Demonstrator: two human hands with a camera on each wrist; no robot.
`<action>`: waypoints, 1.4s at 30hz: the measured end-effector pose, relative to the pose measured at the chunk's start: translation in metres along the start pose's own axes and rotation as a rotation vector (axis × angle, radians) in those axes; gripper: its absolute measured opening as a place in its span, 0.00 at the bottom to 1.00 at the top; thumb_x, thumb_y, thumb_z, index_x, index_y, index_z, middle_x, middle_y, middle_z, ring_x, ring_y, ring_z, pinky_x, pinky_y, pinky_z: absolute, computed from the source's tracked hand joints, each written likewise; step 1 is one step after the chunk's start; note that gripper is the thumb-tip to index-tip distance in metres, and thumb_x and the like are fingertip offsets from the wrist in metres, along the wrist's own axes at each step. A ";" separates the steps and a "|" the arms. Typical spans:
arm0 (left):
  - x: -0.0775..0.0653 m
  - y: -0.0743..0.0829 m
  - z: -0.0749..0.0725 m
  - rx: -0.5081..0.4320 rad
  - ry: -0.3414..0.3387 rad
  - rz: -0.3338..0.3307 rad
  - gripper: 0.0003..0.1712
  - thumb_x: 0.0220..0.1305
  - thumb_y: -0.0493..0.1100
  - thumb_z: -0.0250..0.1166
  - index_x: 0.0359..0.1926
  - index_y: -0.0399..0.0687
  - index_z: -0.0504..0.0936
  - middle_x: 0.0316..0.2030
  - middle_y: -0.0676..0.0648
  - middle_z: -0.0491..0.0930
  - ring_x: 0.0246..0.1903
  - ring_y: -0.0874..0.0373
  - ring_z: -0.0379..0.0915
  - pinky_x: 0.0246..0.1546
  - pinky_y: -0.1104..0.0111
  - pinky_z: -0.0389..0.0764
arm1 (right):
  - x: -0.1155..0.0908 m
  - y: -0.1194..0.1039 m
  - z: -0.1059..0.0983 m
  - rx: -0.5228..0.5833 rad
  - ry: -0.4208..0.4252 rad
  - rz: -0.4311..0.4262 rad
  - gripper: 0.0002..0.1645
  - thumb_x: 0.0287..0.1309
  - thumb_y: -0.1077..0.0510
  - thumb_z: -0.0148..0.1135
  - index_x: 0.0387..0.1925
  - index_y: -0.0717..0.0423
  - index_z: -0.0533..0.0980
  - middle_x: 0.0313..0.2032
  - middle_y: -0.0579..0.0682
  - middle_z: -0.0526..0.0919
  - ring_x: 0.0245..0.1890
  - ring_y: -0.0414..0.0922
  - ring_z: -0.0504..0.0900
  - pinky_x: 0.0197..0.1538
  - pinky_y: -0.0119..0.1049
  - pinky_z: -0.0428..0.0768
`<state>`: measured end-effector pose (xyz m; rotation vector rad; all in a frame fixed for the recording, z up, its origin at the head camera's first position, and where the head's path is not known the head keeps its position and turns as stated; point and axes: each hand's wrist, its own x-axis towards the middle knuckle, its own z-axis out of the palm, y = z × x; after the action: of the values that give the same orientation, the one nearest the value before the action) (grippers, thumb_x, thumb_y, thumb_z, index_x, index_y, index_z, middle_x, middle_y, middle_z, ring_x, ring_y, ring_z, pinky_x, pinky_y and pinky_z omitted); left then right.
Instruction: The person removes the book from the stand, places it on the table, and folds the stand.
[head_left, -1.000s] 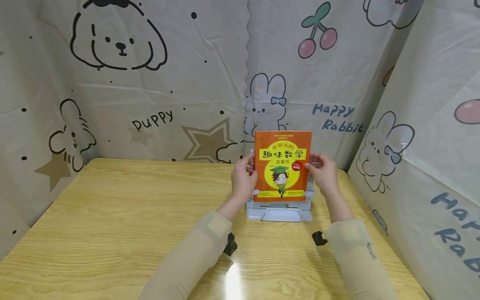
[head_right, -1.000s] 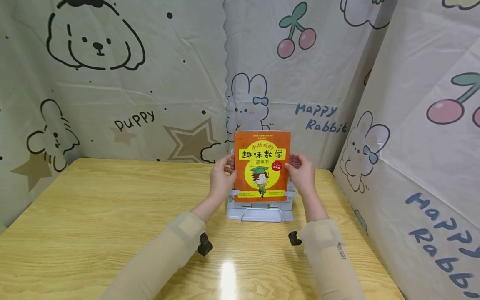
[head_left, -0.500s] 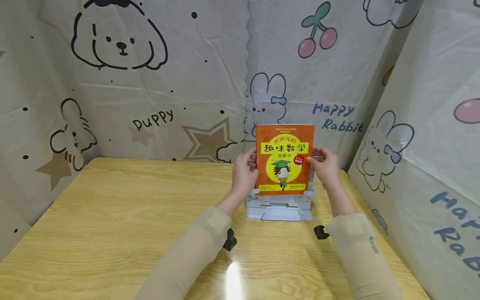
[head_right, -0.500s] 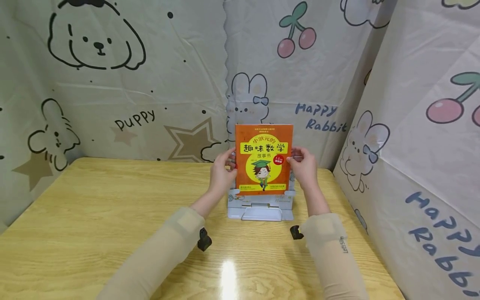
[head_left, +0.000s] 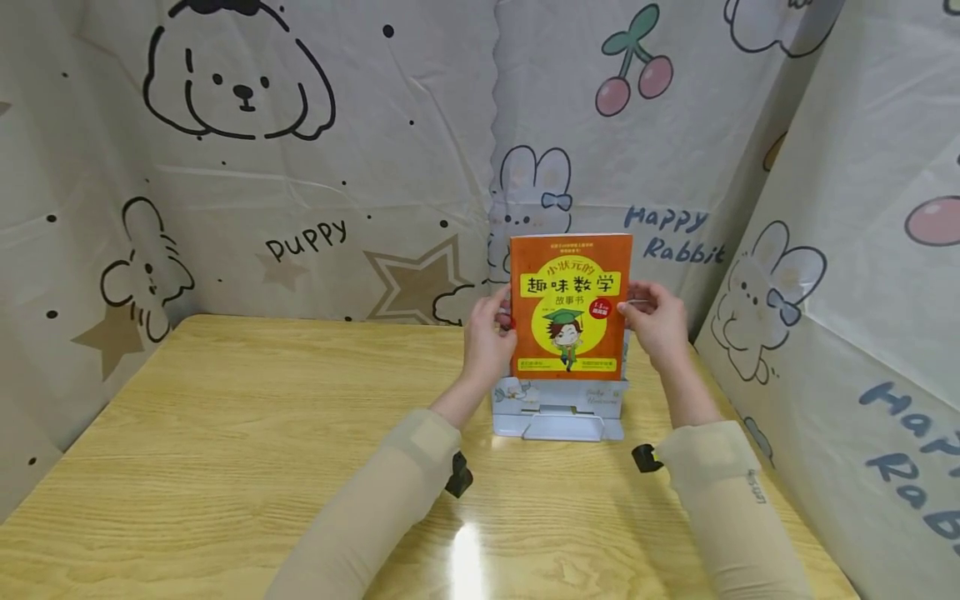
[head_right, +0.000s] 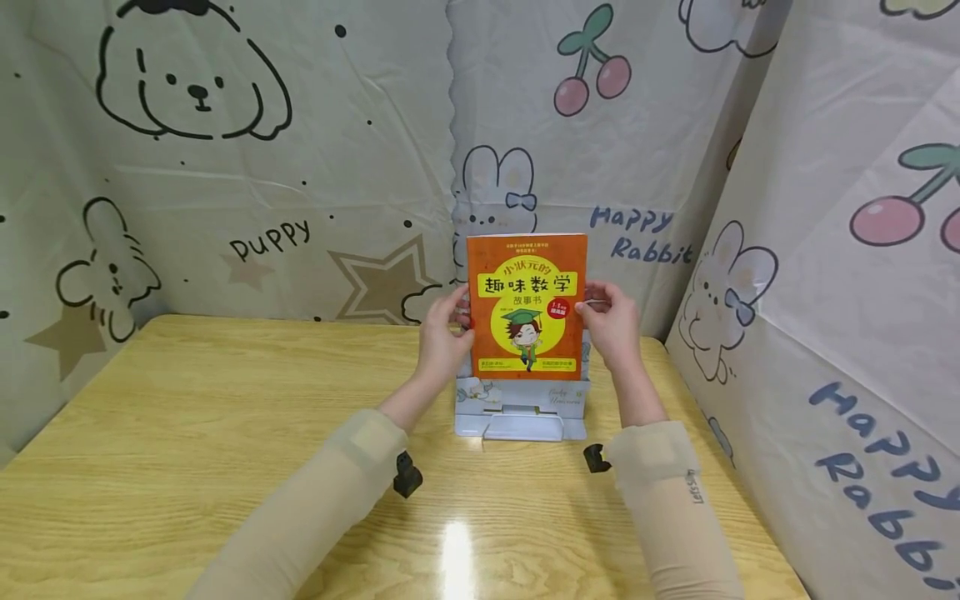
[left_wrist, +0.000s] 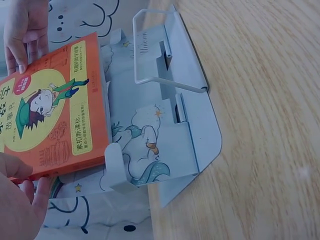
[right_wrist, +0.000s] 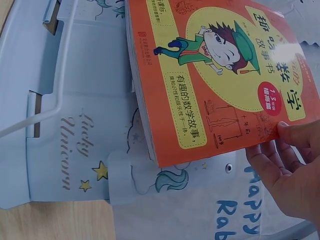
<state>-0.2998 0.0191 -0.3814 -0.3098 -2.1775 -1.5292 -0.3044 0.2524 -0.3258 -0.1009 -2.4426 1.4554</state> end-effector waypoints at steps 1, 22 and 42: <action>0.001 0.000 0.000 0.000 0.000 0.000 0.39 0.50 0.22 0.61 0.64 0.49 0.70 0.45 0.45 0.74 0.39 0.53 0.73 0.35 0.71 0.81 | 0.000 -0.001 0.000 0.006 0.001 -0.007 0.25 0.62 0.60 0.58 0.60 0.58 0.68 0.54 0.56 0.75 0.50 0.49 0.76 0.50 0.42 0.81; 0.009 0.025 -0.013 -0.027 0.030 0.082 0.34 0.55 0.28 0.64 0.63 0.50 0.71 0.47 0.45 0.73 0.39 0.54 0.73 0.38 0.69 0.82 | -0.007 -0.017 -0.015 0.051 0.002 -0.069 0.26 0.62 0.57 0.59 0.61 0.54 0.67 0.52 0.52 0.74 0.48 0.44 0.77 0.45 0.29 0.81; 0.017 0.047 -0.048 -0.165 -0.022 0.072 0.30 0.55 0.26 0.63 0.60 0.46 0.73 0.41 0.43 0.73 0.36 0.52 0.78 0.32 0.69 0.83 | -0.023 -0.039 -0.023 0.153 -0.045 -0.176 0.28 0.59 0.54 0.62 0.60 0.53 0.69 0.51 0.52 0.76 0.45 0.41 0.78 0.41 0.24 0.81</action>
<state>-0.2823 -0.0097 -0.3207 -0.4550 -2.0371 -1.6752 -0.2720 0.2478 -0.2867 0.1766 -2.2980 1.5726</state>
